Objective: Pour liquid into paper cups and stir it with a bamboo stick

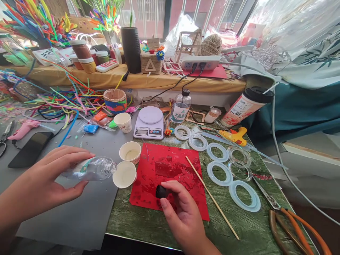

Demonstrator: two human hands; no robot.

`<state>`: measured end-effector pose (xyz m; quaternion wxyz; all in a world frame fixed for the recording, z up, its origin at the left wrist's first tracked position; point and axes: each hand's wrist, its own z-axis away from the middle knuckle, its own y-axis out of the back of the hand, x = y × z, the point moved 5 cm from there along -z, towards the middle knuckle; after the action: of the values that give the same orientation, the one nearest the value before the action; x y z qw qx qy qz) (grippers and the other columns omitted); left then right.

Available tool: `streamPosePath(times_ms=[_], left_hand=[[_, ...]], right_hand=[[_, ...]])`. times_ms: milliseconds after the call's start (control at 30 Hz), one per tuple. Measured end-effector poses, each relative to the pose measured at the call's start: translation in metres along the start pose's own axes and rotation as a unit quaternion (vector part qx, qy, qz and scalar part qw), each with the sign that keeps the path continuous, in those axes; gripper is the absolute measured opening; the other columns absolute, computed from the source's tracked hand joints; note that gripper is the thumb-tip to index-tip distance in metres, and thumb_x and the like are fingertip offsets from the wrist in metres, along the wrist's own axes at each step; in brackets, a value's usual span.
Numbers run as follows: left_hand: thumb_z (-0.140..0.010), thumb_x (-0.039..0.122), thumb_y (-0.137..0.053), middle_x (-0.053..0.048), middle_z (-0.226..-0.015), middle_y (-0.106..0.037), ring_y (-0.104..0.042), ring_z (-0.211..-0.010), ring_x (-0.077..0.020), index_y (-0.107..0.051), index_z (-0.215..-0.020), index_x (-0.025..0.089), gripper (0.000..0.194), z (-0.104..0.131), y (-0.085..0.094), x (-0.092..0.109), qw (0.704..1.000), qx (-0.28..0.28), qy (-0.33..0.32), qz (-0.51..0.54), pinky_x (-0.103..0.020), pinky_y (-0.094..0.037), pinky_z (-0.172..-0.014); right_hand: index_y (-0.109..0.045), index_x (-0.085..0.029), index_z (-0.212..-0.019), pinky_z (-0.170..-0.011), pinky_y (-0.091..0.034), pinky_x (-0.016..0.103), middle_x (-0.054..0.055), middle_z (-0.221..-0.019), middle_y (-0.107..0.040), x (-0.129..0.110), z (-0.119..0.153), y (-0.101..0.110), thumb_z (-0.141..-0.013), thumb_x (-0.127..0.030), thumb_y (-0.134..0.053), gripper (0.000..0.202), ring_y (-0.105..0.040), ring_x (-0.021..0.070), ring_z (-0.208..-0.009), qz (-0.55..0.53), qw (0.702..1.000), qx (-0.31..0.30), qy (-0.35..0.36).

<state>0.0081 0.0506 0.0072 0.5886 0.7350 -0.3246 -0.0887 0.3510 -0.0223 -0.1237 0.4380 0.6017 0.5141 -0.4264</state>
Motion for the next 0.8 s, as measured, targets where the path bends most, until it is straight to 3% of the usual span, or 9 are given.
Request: streamPosePath(times_ms=[300,567,667,800], left_hand=[[-0.099,0.034,-0.071,-0.002,-0.132,-0.076,-0.074,-0.117,-0.0213,-0.064,-0.142,0.034,0.044,0.009,-0.026,-0.005,0.997,0.001,0.057,0.061,-0.029,-0.06,-0.098],[-0.099,0.034,-0.073,-0.003,-0.132,-0.079,-0.077,-0.115,-0.0228,-0.068,-0.145,0.035,0.046,0.01,-0.035,0.0,0.995,-0.003,0.047,0.089,-0.031,-0.061,-0.1],[-0.098,0.032,-0.074,-0.003,-0.133,-0.08,-0.077,-0.113,-0.0219,-0.07,-0.145,0.035,0.047,0.009,-0.034,0.002,0.995,0.002,0.039,0.089,-0.03,-0.062,-0.099],[-0.097,0.029,-0.074,-0.003,-0.133,-0.08,-0.077,-0.115,-0.0224,-0.07,-0.144,0.034,0.048,0.01,-0.033,0.004,0.995,0.008,0.031,0.096,-0.031,-0.062,-0.1]], right_hand=[[-0.08,-0.04,-0.135,-0.099,-0.067,0.022,0.003,-0.121,-0.084,-0.017,-0.013,-0.003,-0.106,-0.028,-0.079,0.031,-0.083,0.0172,-0.11,0.0,1.0,-0.018,0.011],[-0.081,-0.03,-0.129,-0.09,-0.069,0.036,0.005,-0.108,-0.083,-0.074,-0.078,-0.028,-0.104,-0.023,-0.075,0.026,-0.078,0.0207,-0.093,0.08,0.984,-0.157,0.037],[-0.077,-0.026,-0.132,-0.097,-0.067,0.04,0.008,-0.117,-0.083,-0.088,-0.095,-0.044,-0.104,-0.024,-0.075,0.028,-0.078,0.0227,-0.103,0.1,0.975,-0.191,0.057],[-0.077,-0.026,-0.128,-0.104,-0.063,0.041,0.007,-0.124,-0.083,-0.099,-0.109,-0.064,-0.106,-0.013,-0.068,0.027,-0.076,0.0232,-0.117,0.108,0.95,-0.267,0.117]])
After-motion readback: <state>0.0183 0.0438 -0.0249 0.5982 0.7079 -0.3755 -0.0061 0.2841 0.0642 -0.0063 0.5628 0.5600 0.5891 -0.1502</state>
